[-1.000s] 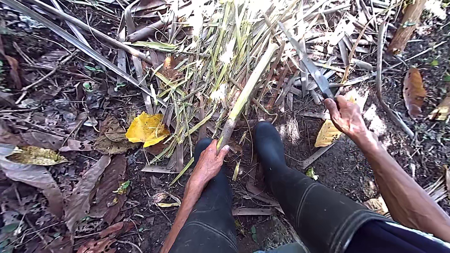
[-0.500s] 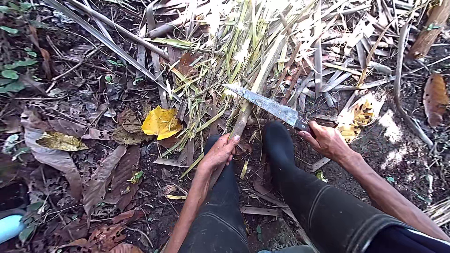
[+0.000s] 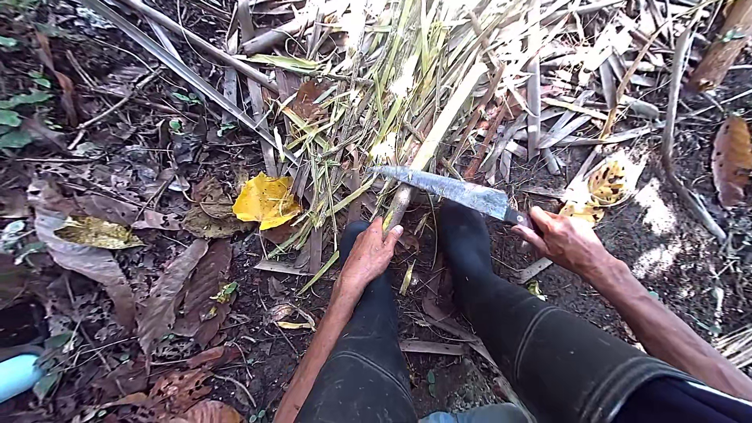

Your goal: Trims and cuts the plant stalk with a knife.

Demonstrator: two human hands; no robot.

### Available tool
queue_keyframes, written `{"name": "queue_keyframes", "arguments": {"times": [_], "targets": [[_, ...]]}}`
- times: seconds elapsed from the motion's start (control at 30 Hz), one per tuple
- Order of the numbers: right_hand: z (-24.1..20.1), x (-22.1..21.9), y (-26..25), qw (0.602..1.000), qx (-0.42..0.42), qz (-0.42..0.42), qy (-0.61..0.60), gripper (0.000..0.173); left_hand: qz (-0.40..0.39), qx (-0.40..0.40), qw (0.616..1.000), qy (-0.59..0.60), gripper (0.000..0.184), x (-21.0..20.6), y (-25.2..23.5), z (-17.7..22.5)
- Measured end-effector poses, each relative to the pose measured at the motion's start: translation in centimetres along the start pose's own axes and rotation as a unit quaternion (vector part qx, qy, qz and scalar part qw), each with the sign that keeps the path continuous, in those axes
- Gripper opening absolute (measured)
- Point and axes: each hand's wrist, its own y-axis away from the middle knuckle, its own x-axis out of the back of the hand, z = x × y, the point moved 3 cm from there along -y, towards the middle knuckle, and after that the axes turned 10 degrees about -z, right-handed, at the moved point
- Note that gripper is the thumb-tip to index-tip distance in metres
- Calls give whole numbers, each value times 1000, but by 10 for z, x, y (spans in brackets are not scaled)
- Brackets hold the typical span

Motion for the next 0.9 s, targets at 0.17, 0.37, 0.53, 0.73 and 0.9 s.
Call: {"name": "queue_keyframes", "arguments": {"times": [0.17,0.37,0.53,0.73,0.9], "targets": [[15,11,-16,995,-88,-22,-44,53,-6,13,1000,13,44,2,-2,-1],[7,2,-17,999,-38,-8,-3,53,-21,4,1000,5,42,-2,-1,-1],[23,3,-25,996,-69,-10,-53,55,-41,10,999,9,44,0,-2,-2],[12,-3,-17,999,-37,-27,-29,52,-44,10,999,16,43,0,-1,-3],[8,6,-17,998,-55,-4,-14,54,-44,11,999,24,43,1,-2,-3]]}}
